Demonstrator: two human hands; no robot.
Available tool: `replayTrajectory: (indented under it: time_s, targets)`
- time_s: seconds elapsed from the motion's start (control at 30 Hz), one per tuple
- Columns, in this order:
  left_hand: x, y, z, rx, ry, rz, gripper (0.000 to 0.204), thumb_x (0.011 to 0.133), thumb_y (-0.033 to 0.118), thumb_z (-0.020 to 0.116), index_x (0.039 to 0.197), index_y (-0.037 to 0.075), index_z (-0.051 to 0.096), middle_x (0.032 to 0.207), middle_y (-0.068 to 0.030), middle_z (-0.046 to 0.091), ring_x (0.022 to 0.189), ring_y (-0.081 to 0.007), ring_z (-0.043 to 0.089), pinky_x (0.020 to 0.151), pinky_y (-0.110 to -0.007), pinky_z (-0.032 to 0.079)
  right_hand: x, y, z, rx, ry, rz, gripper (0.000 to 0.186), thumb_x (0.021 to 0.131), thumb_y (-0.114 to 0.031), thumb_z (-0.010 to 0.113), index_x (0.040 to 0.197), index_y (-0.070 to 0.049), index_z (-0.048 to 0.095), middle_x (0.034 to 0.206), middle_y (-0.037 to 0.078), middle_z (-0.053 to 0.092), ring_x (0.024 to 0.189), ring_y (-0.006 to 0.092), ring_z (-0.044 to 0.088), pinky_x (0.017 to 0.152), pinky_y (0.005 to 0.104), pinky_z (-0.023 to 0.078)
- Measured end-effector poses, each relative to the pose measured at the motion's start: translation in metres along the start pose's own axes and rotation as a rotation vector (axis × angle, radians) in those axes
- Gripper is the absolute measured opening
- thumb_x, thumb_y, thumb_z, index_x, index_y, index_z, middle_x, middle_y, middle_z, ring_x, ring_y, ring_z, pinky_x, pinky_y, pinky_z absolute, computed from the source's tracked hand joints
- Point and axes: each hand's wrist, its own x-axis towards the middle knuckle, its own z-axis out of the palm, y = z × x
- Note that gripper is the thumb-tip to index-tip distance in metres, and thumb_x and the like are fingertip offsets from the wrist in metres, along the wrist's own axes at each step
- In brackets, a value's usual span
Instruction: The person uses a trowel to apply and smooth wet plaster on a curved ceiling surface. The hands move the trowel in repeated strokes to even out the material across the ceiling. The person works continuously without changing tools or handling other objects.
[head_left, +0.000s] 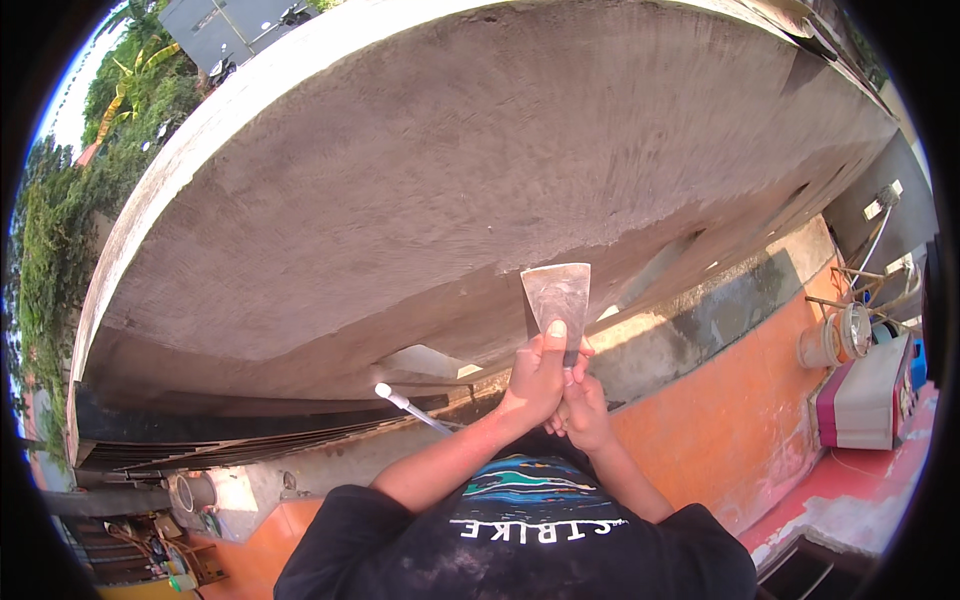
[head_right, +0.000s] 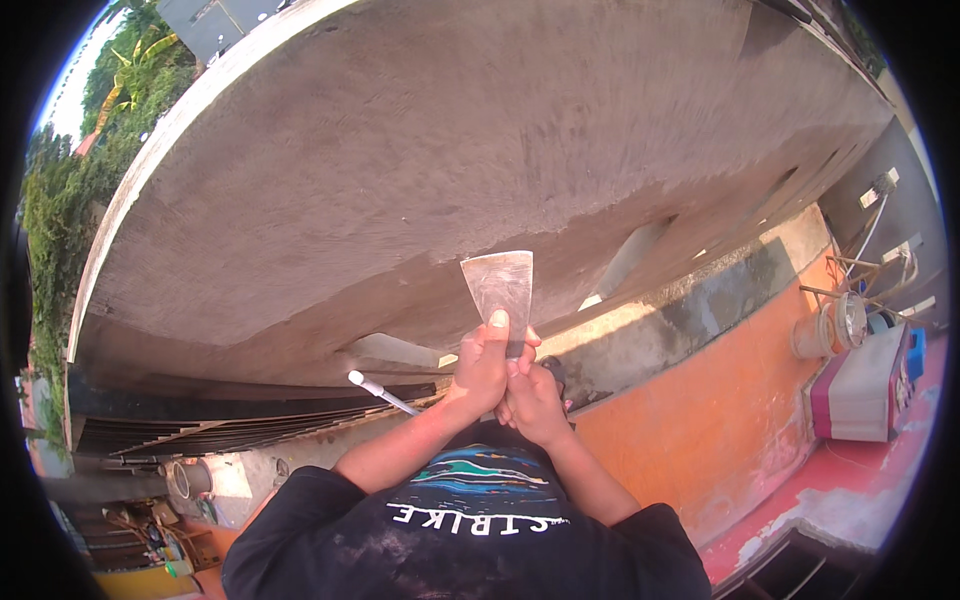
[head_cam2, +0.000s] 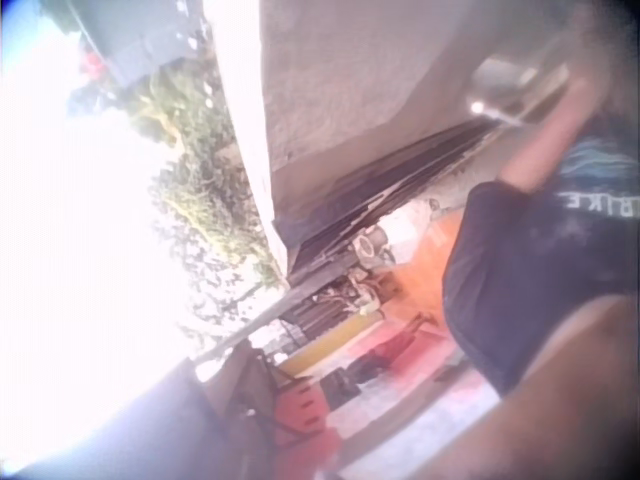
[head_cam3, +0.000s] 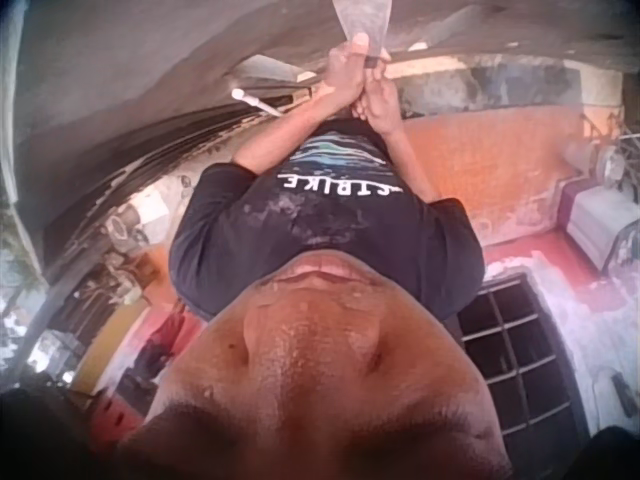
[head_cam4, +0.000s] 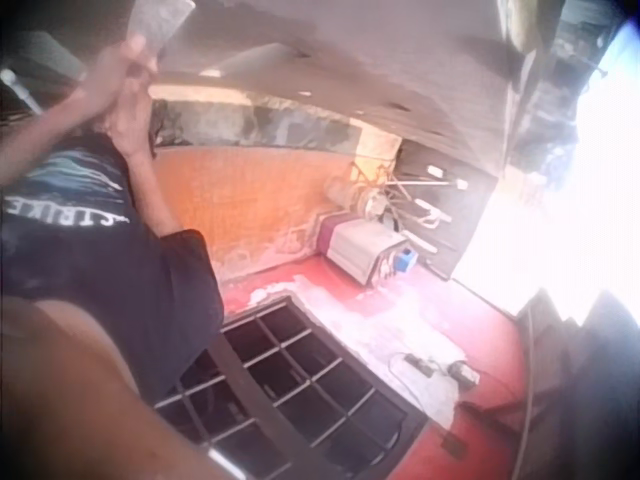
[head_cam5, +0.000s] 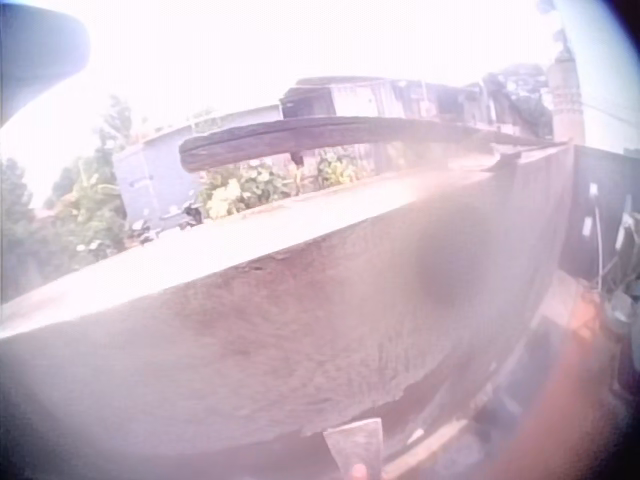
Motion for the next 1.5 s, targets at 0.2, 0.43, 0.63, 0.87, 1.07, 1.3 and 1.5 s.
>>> replayTrajectory:
  time_s: [0.2, 0.43, 0.63, 0.87, 1.07, 1.3, 1.5]
  targets:
    - [0.007, -0.006, -0.004, 0.108, 0.029, 0.086, 0.062, 0.105, 0.051, 0.027, 0.091, 0.001, 0.060, 0.066, -0.0013, 0.055, 0.059, -0.0078, 0.050, 0.055, -0.023, 0.043, 0.008, 0.008, -0.005, -0.032, 0.000, -0.013, 0.036, 0.106, -0.035, 0.039, 0.091, -0.005, 0.050, 0.058, 0.002, 0.050, 0.048, 0.0095, 0.049, 0.046, 0.0244, 0.042]
    - [0.018, 0.052, 0.005, 0.014, -0.061, 0.269, 0.059, 0.106, 0.049, 0.031, 0.090, 0.000, 0.060, 0.065, -0.0014, 0.054, 0.056, -0.0071, 0.047, 0.051, -0.023, 0.041, 0.032, -0.037, 0.012, -0.151, -0.007, -0.266, 0.035, 0.106, -0.034, 0.041, 0.087, -0.005, 0.051, 0.059, 0.000, 0.049, 0.048, 0.0084, 0.047, 0.046, 0.0238, 0.040]
    - [0.008, 0.043, 0.019, -0.019, -0.093, 0.196, 0.059, 0.106, 0.049, 0.031, 0.091, 0.000, 0.060, 0.067, -0.0018, 0.055, 0.062, -0.0074, 0.050, 0.058, -0.024, 0.043, 0.012, -0.040, 0.006, 0.016, -0.089, -0.208, 0.036, 0.106, -0.034, 0.042, 0.085, -0.005, 0.052, 0.058, 0.001, 0.049, 0.047, 0.0089, 0.046, 0.045, 0.0240, 0.039]
    - [0.000, -0.009, -0.001, 0.042, 0.075, -0.017, 0.060, 0.105, 0.050, 0.031, 0.088, 0.000, 0.060, 0.065, -0.0016, 0.055, 0.061, -0.0089, 0.050, 0.059, -0.025, 0.044, 0.005, 0.014, -0.009, -0.022, -0.006, 0.011, 0.034, 0.107, -0.033, 0.038, 0.091, -0.006, 0.049, 0.056, 0.001, 0.047, 0.045, 0.0096, 0.046, 0.044, 0.0250, 0.041]
    - [0.005, 0.008, -0.001, 0.084, 0.053, 0.101, 0.062, 0.105, 0.051, 0.031, 0.088, 0.000, 0.060, 0.064, -0.0010, 0.055, 0.059, -0.0084, 0.049, 0.055, -0.026, 0.043, 0.014, 0.006, 0.003, 0.026, 0.016, -0.020, 0.034, 0.107, -0.034, 0.040, 0.091, -0.005, 0.049, 0.058, 0.001, 0.049, 0.046, 0.0092, 0.047, 0.045, 0.0248, 0.041]
    - [0.018, 0.071, 0.007, -0.052, -0.083, 0.392, 0.059, 0.104, 0.052, 0.036, 0.090, 0.000, 0.060, 0.065, -0.0005, 0.054, 0.059, -0.0069, 0.049, 0.054, -0.024, 0.043, 0.036, -0.052, 0.017, -0.116, -0.025, -0.246, 0.036, 0.104, -0.035, 0.045, 0.087, -0.004, 0.052, 0.061, 0.001, 0.052, 0.048, 0.0091, 0.048, 0.046, 0.0235, 0.040]
    - [-0.003, 0.029, 0.015, 0.024, -0.006, 0.117, 0.057, 0.106, 0.047, 0.030, 0.090, 0.001, 0.059, 0.066, -0.0011, 0.055, 0.060, -0.0066, 0.048, 0.056, -0.024, 0.042, 0.004, -0.025, 0.008, 0.004, -0.072, -0.106, 0.040, 0.106, -0.036, 0.040, 0.087, -0.003, 0.054, 0.057, 0.001, 0.049, 0.044, 0.0093, 0.045, 0.044, 0.0242, 0.041]
